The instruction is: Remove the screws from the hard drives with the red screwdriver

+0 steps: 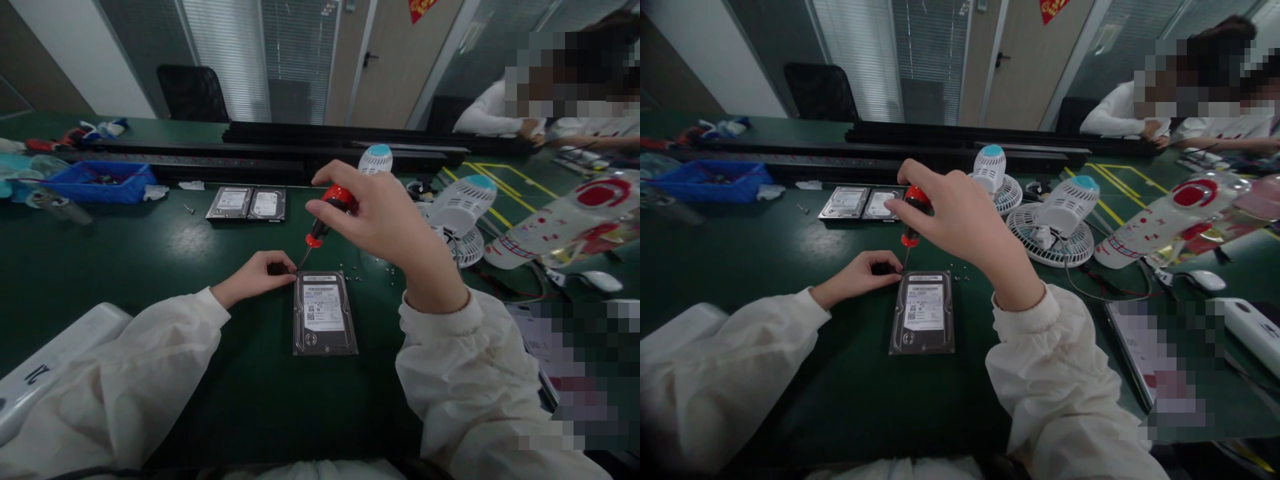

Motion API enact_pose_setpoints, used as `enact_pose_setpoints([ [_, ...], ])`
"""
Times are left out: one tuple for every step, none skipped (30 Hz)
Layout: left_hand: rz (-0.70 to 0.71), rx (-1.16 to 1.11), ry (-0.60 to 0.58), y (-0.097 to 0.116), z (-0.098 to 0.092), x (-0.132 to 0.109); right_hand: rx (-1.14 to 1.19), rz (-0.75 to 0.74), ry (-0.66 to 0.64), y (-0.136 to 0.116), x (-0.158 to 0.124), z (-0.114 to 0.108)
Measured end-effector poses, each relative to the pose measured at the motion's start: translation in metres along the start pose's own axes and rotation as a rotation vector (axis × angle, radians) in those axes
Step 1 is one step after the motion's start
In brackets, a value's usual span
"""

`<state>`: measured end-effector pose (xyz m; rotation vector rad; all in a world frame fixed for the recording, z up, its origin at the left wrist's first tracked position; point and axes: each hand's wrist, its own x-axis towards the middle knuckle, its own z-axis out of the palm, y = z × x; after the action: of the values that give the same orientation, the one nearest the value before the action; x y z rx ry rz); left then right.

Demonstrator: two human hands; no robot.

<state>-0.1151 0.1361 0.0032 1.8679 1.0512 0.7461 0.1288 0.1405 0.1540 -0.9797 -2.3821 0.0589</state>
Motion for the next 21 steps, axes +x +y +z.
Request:
enact_pose_setpoints([
  [0.0,0.004,-0.001,-0.0006,-0.0003,0.0,0.005,0.002,-0.004,0.0003,0.0,-0.0002],
  [0.0,0.006,-0.003,-0.0012,-0.0005,0.0,0.01,-0.007,-0.008,0.0008,-0.0001,-0.0005],
  [0.001,0.003,-0.007,-0.0017,-0.0007,0.0,0.014,-0.023,-0.014,0.0013,-0.0002,-0.0007],
  [0.002,-0.002,-0.01,-0.002,-0.0009,-0.0001,0.015,-0.041,-0.017,0.0019,-0.0001,-0.0008],
  [0.004,-0.007,-0.014,-0.0021,-0.0009,-0.0002,0.014,-0.057,-0.019,0.0026,0.0,-0.0008],
  [0.004,-0.011,-0.016,-0.0019,-0.0009,-0.0003,0.012,-0.064,-0.019,0.0031,0.0003,-0.0006],
  [0.003,-0.012,-0.016,-0.0016,-0.0008,-0.0003,0.013,-0.062,-0.019,0.0036,0.0007,-0.0004],
  [0.001,-0.011,-0.016,-0.0011,-0.0006,-0.0003,0.013,-0.049,-0.018,0.0039,0.0011,-0.0001],
  [-0.001,-0.008,-0.014,-0.0007,-0.0004,-0.0003,0.01,-0.03,-0.014,0.004,0.0015,0.0002],
  [-0.002,-0.005,-0.011,-0.0002,-0.0002,-0.0002,0.006,-0.012,-0.01,0.004,0.0018,0.0005],
  [-0.003,-0.002,-0.009,0.0002,-0.0001,-0.0001,0.0,-0.002,-0.004,0.0038,0.0019,0.0006],
  [-0.002,-0.001,-0.006,0.0005,0.0001,0.0001,-0.005,0.0,-0.001,0.0034,0.0017,0.0007],
  [0.001,-0.001,-0.005,0.0008,0.0002,0.0002,-0.007,-0.004,-0.005,0.0028,0.0014,0.0006],
  [0.003,-0.003,-0.005,0.001,0.0003,0.0003,-0.008,-0.01,-0.012,0.0022,0.001,0.0005],
  [0.004,-0.007,-0.005,0.0012,0.0003,0.0005,-0.012,-0.012,-0.018,0.0015,0.0006,0.0005],
  [0.004,-0.009,-0.008,0.0012,0.0003,0.0005,-0.022,-0.004,-0.02,0.001,0.0004,0.0004],
  [0.004,-0.011,-0.009,0.0011,0.0003,0.0006,-0.036,0.011,-0.015,0.0006,0.0002,0.0004],
  [0.004,-0.009,-0.008,0.0009,0.0002,0.0007,-0.053,0.03,-0.007,0.0004,0.0002,0.0005],
  [0.005,-0.004,-0.005,0.0006,0.0002,0.0007,-0.073,0.049,0.007,0.0003,0.0002,0.0004],
  [0.005,0.003,-0.001,0.0001,0.0002,0.0008,-0.089,0.064,0.02,0.0005,0.0004,0.0003],
  [0.006,0.008,0.002,-0.0004,0.0003,0.0008,-0.097,0.071,0.026,0.0007,0.0005,0.0],
])
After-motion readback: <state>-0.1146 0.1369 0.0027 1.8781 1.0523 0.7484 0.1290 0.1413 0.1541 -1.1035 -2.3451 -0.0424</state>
